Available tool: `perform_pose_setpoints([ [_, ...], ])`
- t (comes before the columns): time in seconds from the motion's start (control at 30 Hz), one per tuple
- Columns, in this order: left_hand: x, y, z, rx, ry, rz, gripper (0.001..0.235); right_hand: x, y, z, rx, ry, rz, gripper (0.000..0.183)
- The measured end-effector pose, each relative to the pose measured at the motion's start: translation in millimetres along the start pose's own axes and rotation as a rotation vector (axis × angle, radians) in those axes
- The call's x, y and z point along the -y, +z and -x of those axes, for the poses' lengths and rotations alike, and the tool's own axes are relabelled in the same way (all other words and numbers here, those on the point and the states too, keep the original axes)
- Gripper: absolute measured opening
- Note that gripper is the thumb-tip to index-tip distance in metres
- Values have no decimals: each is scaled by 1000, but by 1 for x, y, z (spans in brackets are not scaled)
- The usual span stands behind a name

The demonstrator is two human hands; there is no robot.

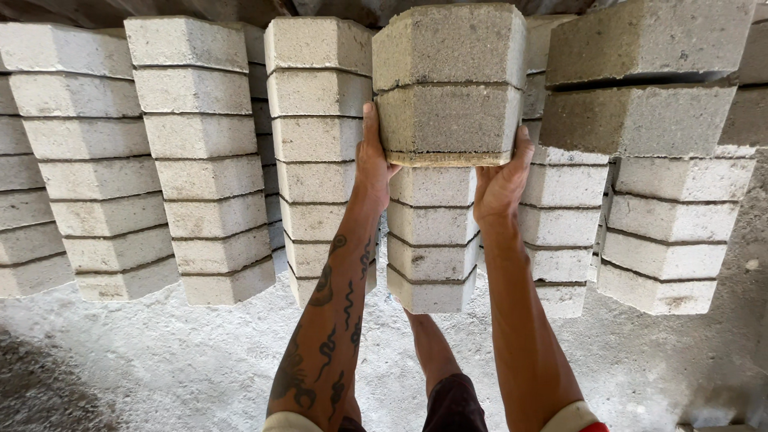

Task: The person fills a hexagonal mold with a sand mixture, compacts it using a mallet and a level, scrapes away excess material, and then removes the mold to produce a block which they stack with others.

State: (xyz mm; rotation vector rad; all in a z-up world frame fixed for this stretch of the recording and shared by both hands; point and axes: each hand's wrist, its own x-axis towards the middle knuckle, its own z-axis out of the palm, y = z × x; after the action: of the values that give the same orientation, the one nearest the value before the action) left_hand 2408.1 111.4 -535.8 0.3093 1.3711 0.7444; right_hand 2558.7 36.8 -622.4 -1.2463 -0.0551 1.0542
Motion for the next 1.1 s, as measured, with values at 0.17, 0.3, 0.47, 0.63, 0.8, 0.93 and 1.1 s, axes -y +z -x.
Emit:
perform_pose_setpoints([
  [0.17, -7, 5, 3, -40, -18, 28, 102, -1, 6, -7, 36, -25, -51, 82],
  [0.3, 8, 8, -1, -164, -25, 137, 97, 59, 70, 44, 21, 41, 69, 94],
  [0.47, 85, -19, -26, -249, 138, -54, 61, 44, 18, 41, -4, 184, 130, 97],
  [0.63, 75, -15, 5, -288, 173, -163, 44, 27, -6, 40, 22, 244, 129, 89],
  [0.8, 104, -61, 110, -122, 111, 117, 45, 86, 47, 181, -194, -56, 168, 36],
  [0.93, 52, -102, 232, -133, -62, 338, 51, 61, -87, 247, 161, 334, 173, 58],
  [1.1, 84, -178, 322, -358, -139, 405, 48, 81, -36, 335, 13, 638, 307, 53],
])
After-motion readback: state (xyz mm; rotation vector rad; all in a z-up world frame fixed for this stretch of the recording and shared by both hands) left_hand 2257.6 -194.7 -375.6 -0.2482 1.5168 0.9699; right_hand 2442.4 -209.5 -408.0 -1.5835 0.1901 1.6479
